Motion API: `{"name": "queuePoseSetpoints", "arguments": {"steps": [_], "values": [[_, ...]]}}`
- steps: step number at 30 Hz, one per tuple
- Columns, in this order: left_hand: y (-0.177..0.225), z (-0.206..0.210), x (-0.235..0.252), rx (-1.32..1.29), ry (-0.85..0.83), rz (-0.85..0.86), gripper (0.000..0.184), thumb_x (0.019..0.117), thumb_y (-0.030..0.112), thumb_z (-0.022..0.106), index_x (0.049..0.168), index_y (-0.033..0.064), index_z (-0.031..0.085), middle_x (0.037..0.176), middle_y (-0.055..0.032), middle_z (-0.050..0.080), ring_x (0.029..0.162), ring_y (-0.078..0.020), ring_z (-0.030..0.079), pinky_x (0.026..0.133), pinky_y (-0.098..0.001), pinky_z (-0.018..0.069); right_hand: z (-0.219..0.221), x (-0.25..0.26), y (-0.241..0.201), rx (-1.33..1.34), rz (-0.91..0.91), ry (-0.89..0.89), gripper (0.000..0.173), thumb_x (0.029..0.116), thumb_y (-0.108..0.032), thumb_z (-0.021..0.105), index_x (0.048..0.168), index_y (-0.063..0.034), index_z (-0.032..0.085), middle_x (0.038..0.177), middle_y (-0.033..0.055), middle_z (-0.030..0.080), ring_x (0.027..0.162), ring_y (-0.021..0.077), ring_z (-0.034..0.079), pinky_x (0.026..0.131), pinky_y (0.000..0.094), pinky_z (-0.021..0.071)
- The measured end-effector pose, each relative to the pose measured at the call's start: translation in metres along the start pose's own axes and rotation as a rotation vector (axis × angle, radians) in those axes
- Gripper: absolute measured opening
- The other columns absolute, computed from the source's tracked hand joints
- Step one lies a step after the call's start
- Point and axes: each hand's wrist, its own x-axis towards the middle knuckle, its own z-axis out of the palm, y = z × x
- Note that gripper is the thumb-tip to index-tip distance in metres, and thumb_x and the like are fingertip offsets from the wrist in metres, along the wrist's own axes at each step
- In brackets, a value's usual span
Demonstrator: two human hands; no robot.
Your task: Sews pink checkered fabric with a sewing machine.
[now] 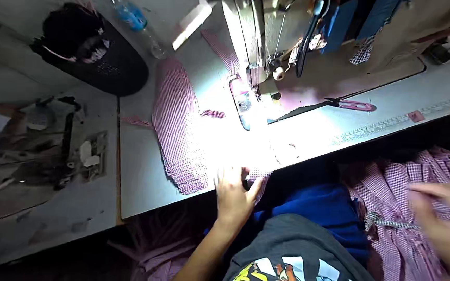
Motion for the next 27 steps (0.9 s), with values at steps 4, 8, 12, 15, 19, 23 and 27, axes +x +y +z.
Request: {"name": "queuePoseSetpoints", "arguments": {"steps": [4,8,12,15,19,23,27], "values": [[0.021,0.003,0.002,-0.593,0.009,-0.13,0.009,0.0952,0.015,0.067,0.096,0.0059,0.067,0.085,0.0021,0.068,0.083,-0.0039,0.066,0.079,-0.0233,0.056,0.135,0.052,-0.054,0.042,-0.327,0.034,0.029,0.1022,-0.023,0.06,0.129,-0.0201,0.07,0.122,0.0102,0.069,0.119,0.0254,0.062,0.105,0.0417,0.0463],[0.031,-0.015,-0.013,-1.147,-0.099,-0.339,0.041,0.0913,-0.005,0.068,0.125,-0.0005,0.046,0.083,-0.0052,0.073,0.075,-0.0114,0.073,0.073,-0.0272,0.0614,0.178,0.079,-0.065,0.052,-0.476,0.13,0.031,0.0998,-0.021,0.059,0.13,-0.0278,0.063,0.142,0.0061,0.057,0.141,0.0256,0.044,0.117,0.0435,0.0316],[0.031,-0.044,-0.036,-1.225,-0.201,-0.298,0.062,0.0916,-0.008,0.063,0.146,-0.0026,0.033,0.09,-0.0079,0.076,0.079,-0.0136,0.075,0.076,-0.0287,0.0628,0.183,0.102,-0.065,0.265,-0.599,0.039,0.02,0.0993,-0.01,0.06,0.103,-0.0143,0.079,0.131,0.009,0.07,0.139,0.0289,0.051,0.118,0.0514,0.0336],[0.021,-0.066,-0.043,-1.181,-0.203,-0.085,0.026,0.0933,0.0,0.066,0.119,-0.0042,0.067,0.102,-0.0055,0.074,0.087,-0.0094,0.071,0.078,-0.0246,0.0612,0.184,0.106,-0.06,0.433,-0.614,-0.081,0.019,0.0995,-0.008,0.058,0.1,-0.0051,0.078,0.107,0.0075,0.078,0.117,0.0187,0.069,0.119,0.0482,0.0384],[0.007,-0.076,-0.034,-1.009,-0.12,0.122,0.042,0.0849,0.01,0.079,0.124,0.0016,0.069,0.115,-0.0024,0.071,0.102,-0.0091,0.067,0.09,-0.0248,0.0572,0.186,0.1,-0.063,0.559,-0.511,-0.13,0.015,0.0972,-0.009,0.063,0.099,-0.0046,0.078,0.096,0.0045,0.077,0.1,0.011,0.072,0.114,0.0404,0.045],[-0.006,-0.059,-0.01,-0.541,0.278,0.087,0.03,0.0781,0.002,0.078,0.108,-0.0015,0.073,0.098,-0.0031,0.077,0.088,-0.0046,0.073,0.079,-0.022,0.062,0.185,0.094,-0.069,0.642,-0.361,-0.135,0.011,0.0937,-0.011,0.069,0.096,-0.0051,0.079,0.094,0.0016,0.078,0.102,0.0104,0.072,0.107,0.037,0.0514],[-0.017,-0.064,0.014,-0.623,0.329,-0.026,0.011,0.0772,0.001,0.082,0.083,0.0045,0.074,0.08,0.0022,0.072,0.07,-0.0004,0.067,0.063,-0.0172,0.0574,0.182,0.094,-0.074,0.686,-0.262,-0.11,0.011,0.091,-0.011,0.071,0.095,-0.0037,0.078,0.094,0.0017,0.077,0.098,0.0046,0.071,0.098,0.025,0.055]]}}
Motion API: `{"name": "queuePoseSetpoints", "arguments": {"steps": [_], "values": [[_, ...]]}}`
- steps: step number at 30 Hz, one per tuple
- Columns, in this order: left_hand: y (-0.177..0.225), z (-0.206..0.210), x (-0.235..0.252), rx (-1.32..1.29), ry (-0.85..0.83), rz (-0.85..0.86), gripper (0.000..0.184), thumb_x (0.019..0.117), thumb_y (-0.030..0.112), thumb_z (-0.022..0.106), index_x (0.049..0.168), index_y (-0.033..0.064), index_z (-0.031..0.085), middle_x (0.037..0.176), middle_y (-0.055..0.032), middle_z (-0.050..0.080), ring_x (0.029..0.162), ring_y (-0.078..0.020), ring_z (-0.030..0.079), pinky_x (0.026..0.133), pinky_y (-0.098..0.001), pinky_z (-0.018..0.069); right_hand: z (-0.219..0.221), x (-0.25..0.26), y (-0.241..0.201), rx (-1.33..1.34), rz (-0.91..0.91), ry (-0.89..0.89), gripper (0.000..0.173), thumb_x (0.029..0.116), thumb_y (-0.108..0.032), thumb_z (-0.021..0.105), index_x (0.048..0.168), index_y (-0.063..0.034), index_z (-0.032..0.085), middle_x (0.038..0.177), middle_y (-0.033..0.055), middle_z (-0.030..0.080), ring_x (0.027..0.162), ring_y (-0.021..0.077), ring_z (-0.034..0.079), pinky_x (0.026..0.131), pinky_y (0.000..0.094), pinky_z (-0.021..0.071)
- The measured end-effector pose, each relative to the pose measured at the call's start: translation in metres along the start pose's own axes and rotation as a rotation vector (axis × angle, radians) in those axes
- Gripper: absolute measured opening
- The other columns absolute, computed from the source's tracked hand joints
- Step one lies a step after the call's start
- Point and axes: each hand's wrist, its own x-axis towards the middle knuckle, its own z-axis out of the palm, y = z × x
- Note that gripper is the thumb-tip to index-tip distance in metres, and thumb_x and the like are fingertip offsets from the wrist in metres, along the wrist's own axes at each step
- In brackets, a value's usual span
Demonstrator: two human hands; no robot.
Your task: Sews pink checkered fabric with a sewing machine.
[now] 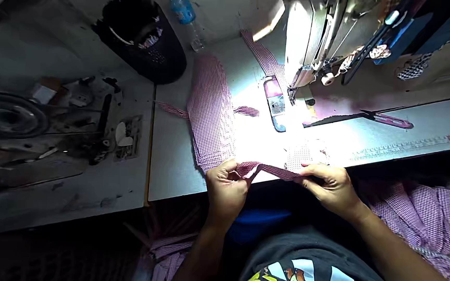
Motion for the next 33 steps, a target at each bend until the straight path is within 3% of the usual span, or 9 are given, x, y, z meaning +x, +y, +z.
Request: {"name": "queuePoseSetpoints", "arguments": {"steps": [2,7,13,16,22,26,30,33], "values": [[0.001,-0.003,0.007,-0.092,-0.028,-0.061,0.011,0.0805,0.004,0.082,0.078,0.0082,0.072,0.084,0.0035,0.063,0.071,-0.0012,0.061,0.061,-0.0154,0.0543,-0.001,0.0,-0.002,0.022,0.032,0.019,0.012,0.0905,-0.011,0.071,0.095,-0.0034,0.078,0.096,0.0015,0.077,0.097,0.0017,0.07,0.093,0.0202,0.0558],[0.011,0.0,0.009,-0.155,-0.025,-0.088,0.009,0.0856,0.0,0.075,0.086,0.0083,0.074,0.078,0.0059,0.073,0.066,-0.0016,0.068,0.062,-0.0193,0.0588,0.002,-0.001,-0.005,-0.032,0.06,0.028,0.016,0.093,-0.015,0.069,0.096,-0.0026,0.079,0.095,0.0024,0.077,0.095,0.0008,0.068,0.091,0.018,0.0531],[0.011,-0.002,0.006,-0.078,0.019,0.045,0.007,0.0857,0.002,0.073,0.092,0.0032,0.075,0.082,0.0019,0.076,0.075,-0.0056,0.072,0.073,-0.0232,0.0622,0.004,-0.002,-0.007,-0.048,0.039,0.034,0.014,0.0935,-0.014,0.069,0.096,-0.0039,0.079,0.093,0.0024,0.077,0.093,0.0015,0.068,0.089,0.0186,0.0528],[0.012,-0.005,0.006,-0.044,-0.006,0.094,0.003,0.0868,0.006,0.073,0.089,0.0072,0.075,0.083,0.0043,0.074,0.077,-0.0056,0.07,0.074,-0.024,0.0612,0.004,-0.002,-0.01,-0.079,0.029,0.028,0.014,0.0937,-0.013,0.068,0.095,-0.0033,0.079,0.091,0.0035,0.077,0.09,0.0016,0.069,0.086,0.0184,0.0546],[0.02,-0.011,0.008,-0.026,-0.135,0.269,0.006,0.0922,0.019,0.073,0.096,0.0189,0.077,0.093,0.0093,0.073,0.092,-0.0056,0.067,0.085,-0.0248,0.0546,-0.002,-0.006,-0.015,-0.198,-0.067,-0.015,0.015,0.0983,-0.013,0.065,0.096,-0.0039,0.077,0.089,0.007,0.075,0.087,0.0099,0.07,0.081,0.0231,0.0557],[0.018,-0.005,0.022,0.002,-0.293,0.369,0.006,0.0961,0.023,0.07,0.098,0.0219,0.075,0.099,0.0103,0.076,0.099,-0.0045,0.067,0.09,-0.0262,0.0505,-0.003,-0.017,-0.016,-0.236,-0.109,-0.033,0.016,0.099,-0.013,0.063,0.096,-0.0043,0.076,0.095,0.0084,0.076,0.095,0.0138,0.072,0.086,0.0255,0.0571],[-0.001,0.025,0.056,-0.039,-0.592,0.367,0.011,0.0969,0.014,0.066,0.099,0.0045,0.073,0.106,-0.0029,0.076,0.103,-0.008,0.071,0.094,-0.0291,0.0592,0.005,-0.03,-0.006,-0.165,-0.117,-0.005,0.015,0.0976,-0.012,0.064,0.095,-0.0026,0.076,0.096,0.0092,0.076,0.096,0.0135,0.072,0.088,0.0251,0.0573],[-0.025,0.051,0.078,0.168,-0.755,0.31,0.025,0.1013,0.023,0.062,0.116,0.0058,0.072,0.117,-0.0034,0.073,0.107,-0.0062,0.069,0.097,-0.0277,0.0555,0.007,-0.034,-0.005,-0.111,-0.095,0.051,0.013,0.0965,-0.012,0.068,0.092,-0.0018,0.075,0.093,0.0084,0.076,0.095,0.012,0.072,0.089,0.0241,0.0575]]}}
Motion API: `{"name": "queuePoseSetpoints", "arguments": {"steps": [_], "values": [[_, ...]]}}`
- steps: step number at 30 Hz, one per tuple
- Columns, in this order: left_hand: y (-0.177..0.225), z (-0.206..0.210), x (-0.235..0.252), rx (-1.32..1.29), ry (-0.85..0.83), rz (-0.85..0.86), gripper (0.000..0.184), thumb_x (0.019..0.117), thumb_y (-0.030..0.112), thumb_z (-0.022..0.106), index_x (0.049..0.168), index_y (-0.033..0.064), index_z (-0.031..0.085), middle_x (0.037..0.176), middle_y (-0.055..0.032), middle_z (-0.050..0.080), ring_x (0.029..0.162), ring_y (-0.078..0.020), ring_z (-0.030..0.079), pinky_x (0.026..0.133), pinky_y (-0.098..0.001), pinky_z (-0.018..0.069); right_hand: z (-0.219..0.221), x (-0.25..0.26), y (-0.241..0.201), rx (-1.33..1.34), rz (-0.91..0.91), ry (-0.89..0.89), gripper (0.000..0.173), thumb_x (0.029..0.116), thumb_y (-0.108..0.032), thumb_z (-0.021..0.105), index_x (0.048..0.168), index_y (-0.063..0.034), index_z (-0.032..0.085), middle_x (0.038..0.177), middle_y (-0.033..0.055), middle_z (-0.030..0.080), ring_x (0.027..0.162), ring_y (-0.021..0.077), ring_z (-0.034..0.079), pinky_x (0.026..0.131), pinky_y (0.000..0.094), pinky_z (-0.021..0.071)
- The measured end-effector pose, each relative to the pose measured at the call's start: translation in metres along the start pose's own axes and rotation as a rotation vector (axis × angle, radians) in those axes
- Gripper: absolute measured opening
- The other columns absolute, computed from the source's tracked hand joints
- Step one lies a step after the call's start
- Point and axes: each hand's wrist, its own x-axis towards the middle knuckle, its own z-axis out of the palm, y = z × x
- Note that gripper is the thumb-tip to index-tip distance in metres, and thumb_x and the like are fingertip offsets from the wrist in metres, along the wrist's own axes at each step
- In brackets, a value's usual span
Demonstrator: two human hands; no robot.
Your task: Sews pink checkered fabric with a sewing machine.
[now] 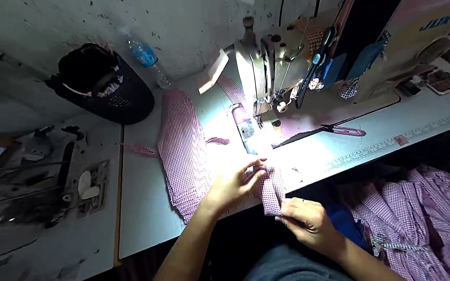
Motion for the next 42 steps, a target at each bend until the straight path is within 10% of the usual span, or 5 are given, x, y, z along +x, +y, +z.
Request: {"name": "queuePoseSetpoints", "arguments": {"steps": [16,23,28,42], "values": [[-0.026,0.023,0.006,0.288,-0.119,0.279,0.025,0.1051,0.018,0.048,0.101,0.0046,0.068,0.137,-0.0072,0.066,0.138,-0.0164,0.054,0.123,-0.0421,0.0309,0.007,-0.012,0.009,0.119,0.012,0.064,0.008,0.0938,-0.011,0.073,0.095,-0.0036,0.075,0.101,0.0063,0.078,0.109,0.0135,0.072,0.107,0.0326,0.0543],[-0.021,0.027,0.007,0.274,-0.145,0.278,0.026,0.1046,0.018,0.048,0.097,0.0033,0.068,0.142,-0.0121,0.062,0.14,-0.0229,0.052,0.119,-0.0422,0.036,0.001,-0.013,0.002,-0.227,-0.13,-0.031,0.019,0.1014,-0.022,0.061,0.095,-0.0119,0.075,0.099,0.0011,0.078,0.109,0.0085,0.068,0.11,0.032,0.0391],[-0.021,0.026,-0.001,0.314,-0.087,0.172,0.022,0.1017,0.021,0.053,0.099,0.0069,0.069,0.138,-0.0148,0.062,0.121,-0.0251,0.063,0.097,-0.0397,0.0509,0.004,-0.014,0.005,-0.166,-0.069,-0.008,0.019,0.1007,-0.022,0.062,0.094,-0.011,0.076,0.099,0.0013,0.078,0.108,0.0069,0.069,0.11,0.0316,0.0388],[-0.032,0.013,0.032,0.562,-0.053,0.144,0.025,0.1004,0.023,0.05,0.098,0.0086,0.07,0.137,-0.0058,0.065,0.122,-0.022,0.063,0.103,-0.0466,0.046,0.007,0.024,0.014,-0.176,0.094,0.1,0.016,0.097,-0.018,0.064,0.089,-0.012,0.076,0.088,-0.0019,0.076,0.092,0.0037,0.069,0.112,0.0392,0.0351]]}}
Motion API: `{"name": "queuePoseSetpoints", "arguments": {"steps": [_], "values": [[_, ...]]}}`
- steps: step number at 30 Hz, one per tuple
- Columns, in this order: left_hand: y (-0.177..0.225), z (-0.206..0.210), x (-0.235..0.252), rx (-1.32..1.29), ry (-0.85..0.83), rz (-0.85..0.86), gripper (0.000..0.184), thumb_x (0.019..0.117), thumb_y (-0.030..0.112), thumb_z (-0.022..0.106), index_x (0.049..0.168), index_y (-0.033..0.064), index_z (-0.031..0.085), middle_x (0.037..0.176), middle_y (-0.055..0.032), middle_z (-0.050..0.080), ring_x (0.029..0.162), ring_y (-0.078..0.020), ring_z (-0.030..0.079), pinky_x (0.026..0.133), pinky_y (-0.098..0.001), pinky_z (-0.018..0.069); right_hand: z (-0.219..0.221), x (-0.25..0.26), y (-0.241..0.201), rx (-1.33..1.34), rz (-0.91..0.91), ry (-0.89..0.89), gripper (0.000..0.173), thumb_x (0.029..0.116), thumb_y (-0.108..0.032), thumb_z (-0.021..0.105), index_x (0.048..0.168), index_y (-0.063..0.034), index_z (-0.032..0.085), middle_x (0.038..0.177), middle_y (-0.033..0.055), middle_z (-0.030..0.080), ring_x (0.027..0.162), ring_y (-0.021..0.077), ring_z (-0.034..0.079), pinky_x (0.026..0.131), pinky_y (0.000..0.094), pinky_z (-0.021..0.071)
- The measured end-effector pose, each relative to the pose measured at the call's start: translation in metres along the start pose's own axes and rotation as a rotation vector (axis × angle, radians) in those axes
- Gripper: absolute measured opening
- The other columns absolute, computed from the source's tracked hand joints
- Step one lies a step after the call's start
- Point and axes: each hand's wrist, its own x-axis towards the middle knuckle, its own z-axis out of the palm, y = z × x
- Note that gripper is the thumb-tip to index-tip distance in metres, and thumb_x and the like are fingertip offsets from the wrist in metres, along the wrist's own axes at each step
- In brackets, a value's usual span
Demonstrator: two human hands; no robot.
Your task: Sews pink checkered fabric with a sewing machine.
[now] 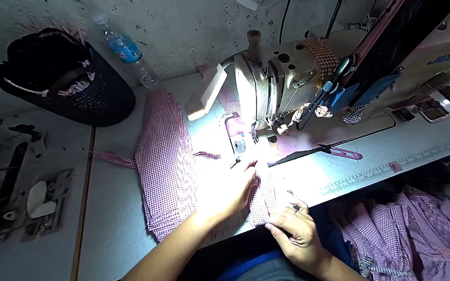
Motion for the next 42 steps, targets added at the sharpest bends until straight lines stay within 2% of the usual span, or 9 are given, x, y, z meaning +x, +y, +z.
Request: {"name": "queuePoseSetpoints", "arguments": {"steps": [5,8,12,15,19,22,25,31,42], "values": [[-0.023,-0.003,0.017,-0.063,-0.037,-0.02,0.018,0.0978,0.02,0.056,0.096,0.0067,0.068,0.133,-0.0074,0.067,0.121,-0.0211,0.065,0.098,-0.0559,0.0457,0.007,0.027,0.006,-0.033,0.053,0.0,0.014,0.0927,-0.016,0.066,0.087,-0.0114,0.079,0.087,-0.0015,0.077,0.09,0.0054,0.07,0.109,0.0413,0.0397],[-0.033,-0.006,0.026,-0.048,-0.035,-0.024,0.019,0.0973,0.019,0.056,0.1,0.0044,0.069,0.129,-0.0094,0.067,0.115,-0.0243,0.066,0.092,-0.0489,0.0523,0.01,0.042,0.011,-0.043,0.061,-0.011,0.013,0.0917,-0.016,0.067,0.086,-0.0113,0.079,0.086,-0.0016,0.076,0.088,0.0067,0.07,0.107,0.0425,0.0428],[-0.047,-0.005,0.036,-0.097,-0.028,-0.055,0.018,0.0956,0.015,0.058,0.1,0.0002,0.068,0.13,-0.0147,0.065,0.123,-0.0295,0.062,0.1,-0.0487,0.0495,0.011,0.063,0.021,-0.032,0.066,-0.037,0.014,0.0919,-0.016,0.067,0.087,-0.0103,0.079,0.088,-0.0003,0.076,0.091,0.0085,0.07,0.107,0.0432,0.0428],[-0.055,-0.006,0.043,-0.125,-0.027,-0.116,0.015,0.0965,0.015,0.06,0.095,0.0008,0.065,0.105,-0.0161,0.066,0.105,-0.0329,0.064,0.098,-0.0585,0.0418,0.013,0.075,0.03,-0.023,0.057,-0.047,0.014,0.0914,-0.015,0.068,0.089,-0.0089,0.08,0.089,0.0014,0.077,0.094,0.0106,0.071,0.113,0.0443,0.0407],[-0.065,-0.015,0.043,-0.178,0.117,-0.156,0.026,0.1007,0.025,0.052,0.099,0.0039,0.068,0.101,-0.0116,0.067,0.104,-0.027,0.065,0.102,-0.0583,0.0389,0.017,0.086,0.04,-0.021,0.041,-0.05,0.013,0.092,-0.014,0.068,0.09,-0.0077,0.08,0.092,0.0032,0.077,0.099,0.0128,0.07,0.11,0.0397,0.0445],[-0.039,-0.046,0.026,-0.303,0.227,-0.315,0.025,0.1003,0.024,0.059,0.106,0.0029,0.072,0.107,-0.0111,0.071,0.109,-0.0224,0.064,0.103,-0.0489,0.0431,0.014,0.094,0.043,-0.027,0.075,-0.077,0.013,0.0913,-0.012,0.068,0.093,-0.0063,0.079,0.099,0.0062,0.077,0.104,0.0143,0.07,0.1,0.0333,0.0532],[0.0,-0.054,-0.01,-0.602,0.294,-0.226,0.008,0.0908,0.014,0.067,0.092,0.0074,0.072,0.088,0.0045,0.071,0.084,0.0015,0.067,0.079,-0.0195,0.0574,0.01,0.1,0.05,-0.023,0.046,-0.148,0.018,0.0918,-0.007,0.063,0.1,-0.0055,0.079,0.11,0.009,0.076,0.116,0.0182,0.067,0.105,0.0356,0.0517],[0.048,0.0,-0.048,-0.545,0.433,-0.135,0.011,0.0932,0.013,0.069,0.094,0.0034,0.076,0.095,-0.0034,0.077,0.094,-0.0035,0.072,0.091,-0.0217,0.0568,-0.002,0.092,0.051,0.114,-0.213,-0.365,0.016,0.0933,-0.008,0.064,0.097,-0.0062,0.079,0.109,0.0088,0.076,0.113,0.0181,0.068,0.105,0.0367,0.0506],[0.052,0.009,-0.039,-0.335,0.421,-0.068,0.016,0.0972,0.022,0.066,0.092,0.0132,0.079,0.089,-0.0012,0.074,0.088,-0.0101,0.068,0.091,-0.0312,0.0502,-0.015,0.072,0.039,0.108,-0.146,-0.352,0.016,0.0938,-0.011,0.064,0.097,-0.0084,0.08,0.1,0.005,0.077,0.102,0.0127,0.069,0.098,0.0334,0.0512]]}}
